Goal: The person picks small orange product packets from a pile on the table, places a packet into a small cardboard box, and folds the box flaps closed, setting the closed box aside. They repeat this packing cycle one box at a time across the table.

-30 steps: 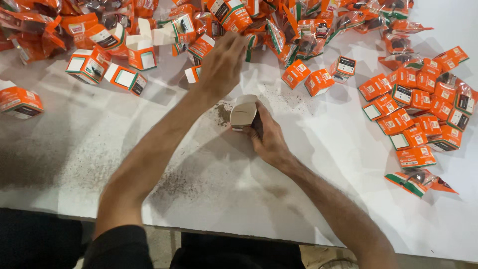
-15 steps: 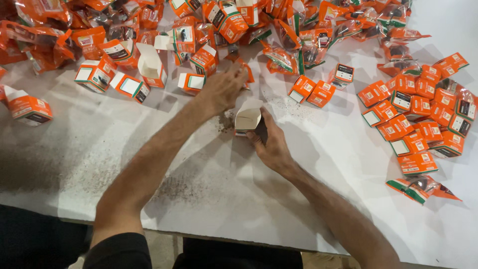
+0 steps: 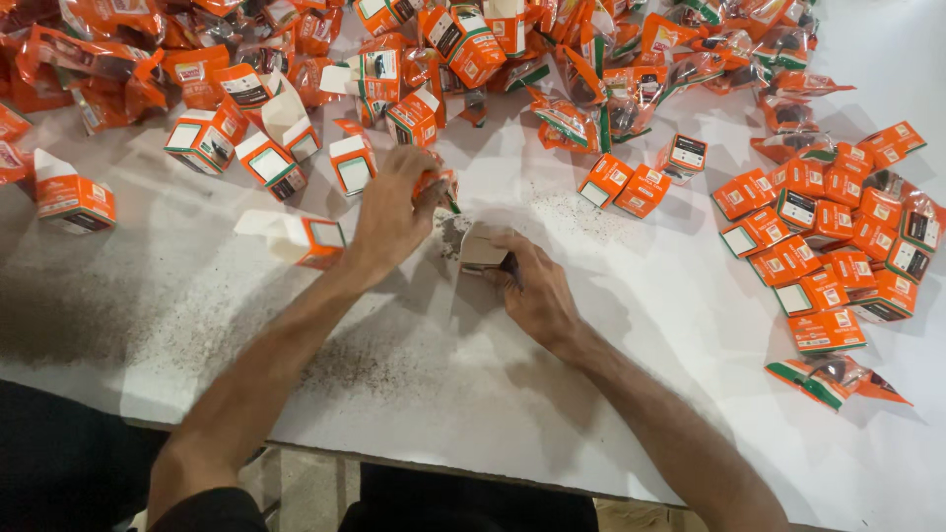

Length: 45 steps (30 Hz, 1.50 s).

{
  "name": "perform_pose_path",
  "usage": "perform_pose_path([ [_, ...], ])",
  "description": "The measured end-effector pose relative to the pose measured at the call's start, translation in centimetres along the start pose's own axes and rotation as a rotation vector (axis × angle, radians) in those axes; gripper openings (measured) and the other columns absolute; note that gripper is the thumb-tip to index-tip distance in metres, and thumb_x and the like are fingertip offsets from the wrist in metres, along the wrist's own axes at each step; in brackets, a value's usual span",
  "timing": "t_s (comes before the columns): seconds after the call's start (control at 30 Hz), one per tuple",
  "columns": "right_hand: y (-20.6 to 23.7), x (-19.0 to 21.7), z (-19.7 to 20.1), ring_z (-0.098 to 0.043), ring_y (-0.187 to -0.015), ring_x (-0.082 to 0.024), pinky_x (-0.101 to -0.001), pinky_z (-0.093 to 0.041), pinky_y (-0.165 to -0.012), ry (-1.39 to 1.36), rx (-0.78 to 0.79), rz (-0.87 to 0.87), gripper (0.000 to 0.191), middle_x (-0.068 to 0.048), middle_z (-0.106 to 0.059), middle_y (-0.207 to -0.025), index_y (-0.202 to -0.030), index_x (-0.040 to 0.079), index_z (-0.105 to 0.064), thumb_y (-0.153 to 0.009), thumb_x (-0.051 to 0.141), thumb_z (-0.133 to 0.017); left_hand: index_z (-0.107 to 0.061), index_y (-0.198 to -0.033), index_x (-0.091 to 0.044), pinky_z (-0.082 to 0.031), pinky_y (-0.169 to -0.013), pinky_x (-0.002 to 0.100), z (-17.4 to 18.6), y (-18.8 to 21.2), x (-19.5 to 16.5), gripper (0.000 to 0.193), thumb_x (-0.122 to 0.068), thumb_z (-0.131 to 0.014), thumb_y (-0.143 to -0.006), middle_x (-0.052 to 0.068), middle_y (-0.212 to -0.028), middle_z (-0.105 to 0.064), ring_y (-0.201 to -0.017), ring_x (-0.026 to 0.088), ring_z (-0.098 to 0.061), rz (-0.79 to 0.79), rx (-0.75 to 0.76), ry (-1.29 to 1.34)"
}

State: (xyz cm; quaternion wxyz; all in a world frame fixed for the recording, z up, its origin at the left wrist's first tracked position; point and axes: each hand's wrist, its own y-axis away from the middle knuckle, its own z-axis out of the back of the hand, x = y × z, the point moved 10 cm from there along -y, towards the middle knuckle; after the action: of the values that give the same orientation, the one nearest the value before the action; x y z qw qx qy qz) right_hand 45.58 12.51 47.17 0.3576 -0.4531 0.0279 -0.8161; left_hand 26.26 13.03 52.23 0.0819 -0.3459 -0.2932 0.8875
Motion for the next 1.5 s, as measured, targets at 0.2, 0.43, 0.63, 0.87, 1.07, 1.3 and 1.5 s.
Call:
perform_pose_path([
  [0.2,0.3,-3.1,-1.5,-0.072,-0.094,-0.035,-0.0419,-0.056,-0.079,-0.031,0.130,-0.210,0.042,-0.020,-0.069,-0.114,-0.130,0.007,-0.050,-0.095,0.012,-0.073,-0.064,-0.114,-0.003,-0.057,-0.105,0.047,1.4,5.5,-10.2,0.028,0.001,-0.075,-0.089,0.019,-0.138,-0.057,-0.123,0.040,-0.063,-0.692,-0.101,-0.077],
  [0.43,0.7,-2.8,-1.1,-0.064,-0.121,-0.031,-0.0378,-0.054,-0.099,-0.304,0.127,-0.232,0.047,-0.018,-0.062,-0.136,-0.150,0.002,-0.045,-0.103,0.002,-0.050,-0.068,-0.107,-0.004,-0.035,-0.122,0.057,-1.8,6.3,-10.2,0.024,-0.011,-0.077,-0.086,0.018,-0.135,-0.064,-0.143,0.033,-0.046,-0.642,0.157,-0.328],
  [0.63,0.6,-0.3,-1.1,-0.064,-0.119,-0.039,-0.0428,-0.055,-0.097,0.027,0.138,-0.004,0.069,-0.024,-0.061,-0.132,-0.152,0.001,-0.038,-0.089,-0.005,-0.065,-0.068,-0.115,-0.003,-0.014,-0.125,0.068,-2.0,5.6,-8.4,0.021,-0.018,-0.070,-0.100,0.007,-0.122,-0.066,-0.151,0.031,-0.038,-0.404,0.176,-0.223],
  [0.87,0.3,-0.3,-0.8,-0.062,-0.121,-0.044,-0.0466,-0.054,-0.097,0.044,0.077,0.032,0.077,-0.026,-0.062,-0.134,-0.150,0.004,-0.039,-0.081,-0.010,-0.069,-0.064,-0.107,-0.009,-0.040,-0.104,0.055,-1.6,3.7,-7.6,0.023,-0.018,-0.074,-0.089,0.026,-0.116,-0.063,-0.123,0.036,-0.048,-0.152,0.020,-0.066],
  [1.07,0.6,-1.8,-1.5,-0.068,-0.107,-0.041,-0.0473,-0.055,-0.086,-0.027,0.093,-0.115,0.075,-0.022,-0.067,-0.121,-0.149,0.011,-0.034,-0.086,-0.003,-0.072,-0.051,-0.125,0.001,-0.054,-0.067,0.029,-5.9,4.2,0.6,0.041,-0.010,-0.067,-0.089,0.005,-0.088,-0.069,-0.076,0.013,-0.066,0.467,0.178,0.517],
  [1.3,0.3,-0.6,-0.6,-0.069,-0.113,-0.039,-0.0454,-0.057,-0.092,-0.053,0.046,-0.062,0.062,-0.021,-0.067,-0.127,-0.143,0.009,-0.046,-0.088,-0.003,-0.072,-0.062,-0.091,0.004,-0.046,-0.057,0.029,-8.1,4.5,2.3,0.010,-0.006,-0.066,-0.089,0.007,-0.072,-0.062,-0.066,0.010,-0.055,0.494,0.147,0.460],
  [1.5,0.4,0.9,-0.6,-0.055,-0.134,-0.043,-0.0474,-0.051,-0.104,0.064,0.027,0.147,0.057,-0.022,-0.064,-0.133,-0.138,0.004,-0.056,-0.085,-0.011,-0.069,-0.070,-0.102,-0.005,-0.052,-0.061,0.026,-8.4,6.3,2.7,0.019,-0.009,-0.060,-0.086,0.001,-0.085,-0.069,-0.068,0.007,-0.057,0.688,0.311,1.042],
])
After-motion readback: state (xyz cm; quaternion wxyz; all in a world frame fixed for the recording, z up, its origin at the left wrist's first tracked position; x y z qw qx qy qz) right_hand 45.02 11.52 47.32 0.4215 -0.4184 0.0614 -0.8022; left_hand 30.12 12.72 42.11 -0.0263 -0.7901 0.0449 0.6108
